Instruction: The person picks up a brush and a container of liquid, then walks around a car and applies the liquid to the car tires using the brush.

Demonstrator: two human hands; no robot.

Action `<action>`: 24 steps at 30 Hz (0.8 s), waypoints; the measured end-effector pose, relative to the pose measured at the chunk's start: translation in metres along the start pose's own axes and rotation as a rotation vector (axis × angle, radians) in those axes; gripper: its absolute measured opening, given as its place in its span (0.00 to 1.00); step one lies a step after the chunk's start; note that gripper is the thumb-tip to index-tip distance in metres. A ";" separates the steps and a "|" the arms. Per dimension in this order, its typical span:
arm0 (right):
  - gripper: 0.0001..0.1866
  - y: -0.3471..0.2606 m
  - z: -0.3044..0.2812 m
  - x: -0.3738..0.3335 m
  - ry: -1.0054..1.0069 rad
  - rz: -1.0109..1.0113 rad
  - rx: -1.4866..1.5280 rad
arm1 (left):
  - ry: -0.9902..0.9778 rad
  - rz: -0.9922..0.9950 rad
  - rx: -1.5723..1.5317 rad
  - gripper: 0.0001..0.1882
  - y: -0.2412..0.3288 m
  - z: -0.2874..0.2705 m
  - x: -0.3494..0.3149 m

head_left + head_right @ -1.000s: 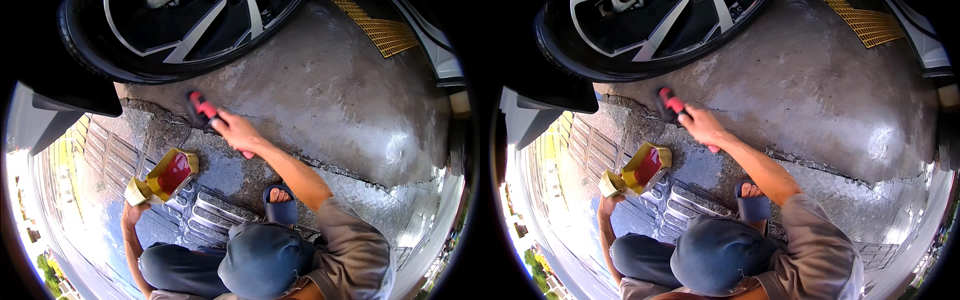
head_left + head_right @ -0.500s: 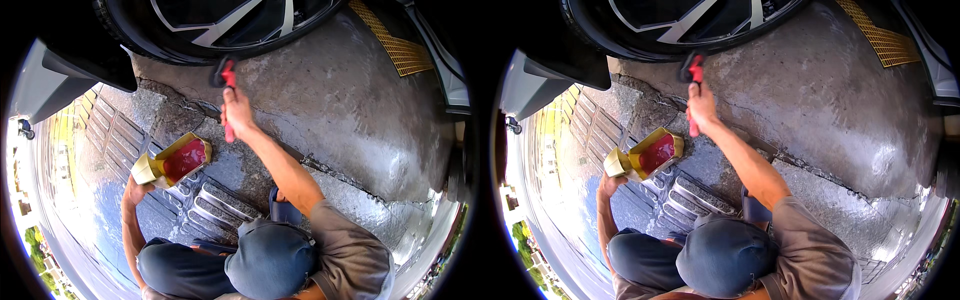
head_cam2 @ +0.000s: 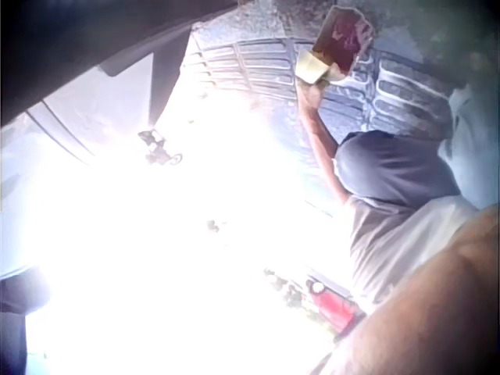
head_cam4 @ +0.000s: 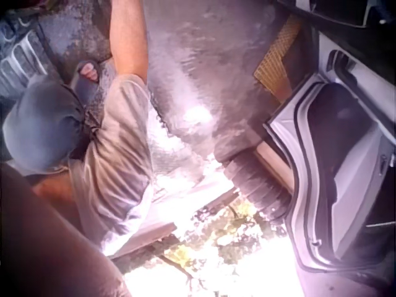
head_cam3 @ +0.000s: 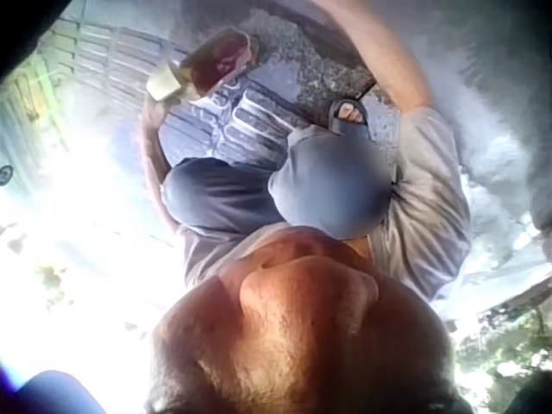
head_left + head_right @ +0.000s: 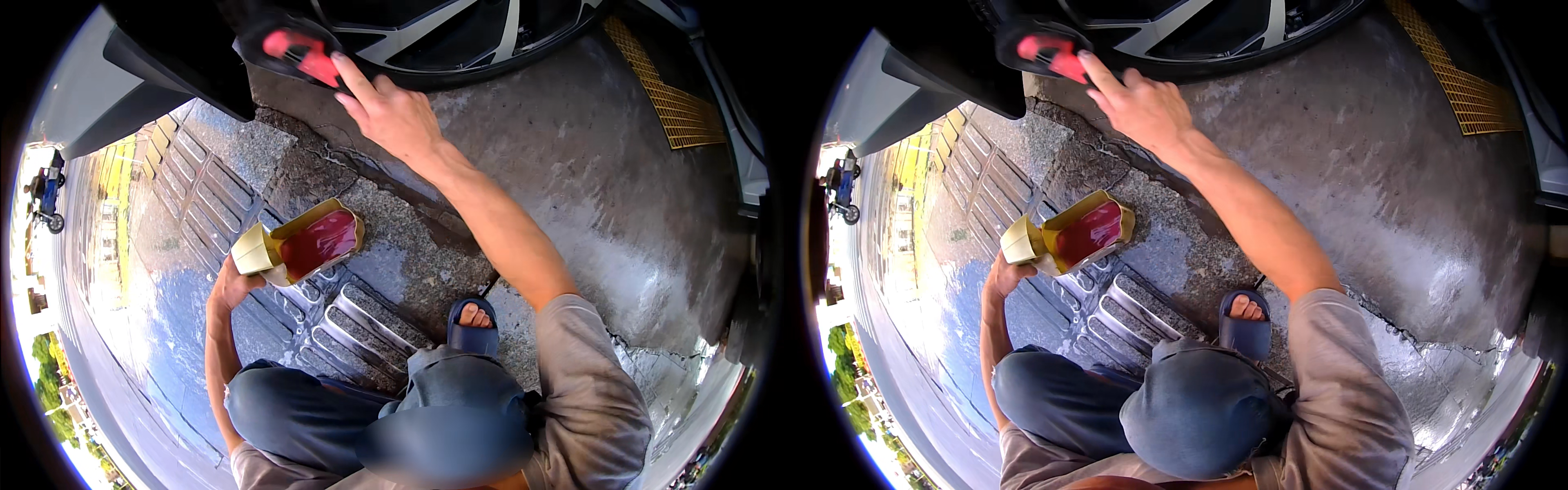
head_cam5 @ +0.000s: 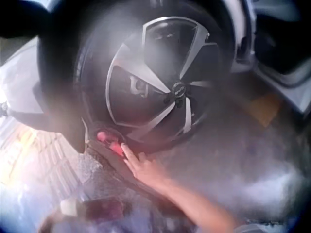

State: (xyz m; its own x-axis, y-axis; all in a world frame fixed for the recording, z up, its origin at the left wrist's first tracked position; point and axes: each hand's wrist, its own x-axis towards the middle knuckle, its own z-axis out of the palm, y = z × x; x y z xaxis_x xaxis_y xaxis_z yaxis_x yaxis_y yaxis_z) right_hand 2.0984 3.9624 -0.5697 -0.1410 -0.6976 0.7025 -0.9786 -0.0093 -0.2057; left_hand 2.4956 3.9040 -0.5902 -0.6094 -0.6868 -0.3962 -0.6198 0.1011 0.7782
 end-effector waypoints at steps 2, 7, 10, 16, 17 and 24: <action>0.33 0.035 0.005 -0.036 -0.188 -0.003 -0.128 | 0.026 0.013 0.008 0.34 0.001 -0.003 -0.004; 0.31 0.141 -0.044 -0.081 -0.714 0.173 -0.414 | 0.013 -0.036 -0.033 0.39 -0.004 -0.001 -0.002; 0.32 0.188 -0.093 -0.079 -0.841 0.336 -0.567 | 0.036 0.014 -0.011 0.31 -0.008 -0.002 0.006; 0.36 0.095 -0.103 -0.069 -0.794 -0.186 -0.505 | 0.039 0.055 0.025 0.21 -0.040 -0.002 0.005; 0.37 0.081 -0.080 -0.047 -0.626 -0.381 -0.504 | 0.049 0.092 -0.009 0.22 -0.055 0.007 0.019; 0.25 0.020 -0.159 0.107 -0.350 -0.445 -0.450 | 0.028 0.106 0.000 0.22 -0.053 0.004 0.010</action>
State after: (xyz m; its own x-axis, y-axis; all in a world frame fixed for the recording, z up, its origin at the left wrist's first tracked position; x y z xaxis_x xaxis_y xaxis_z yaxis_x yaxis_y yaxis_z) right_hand 2.0399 4.0014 -0.3905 0.2673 -0.8858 0.3793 -0.9096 -0.1021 0.4027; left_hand 2.5205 3.8943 -0.6376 -0.6575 -0.6923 -0.2974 -0.5522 0.1742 0.8153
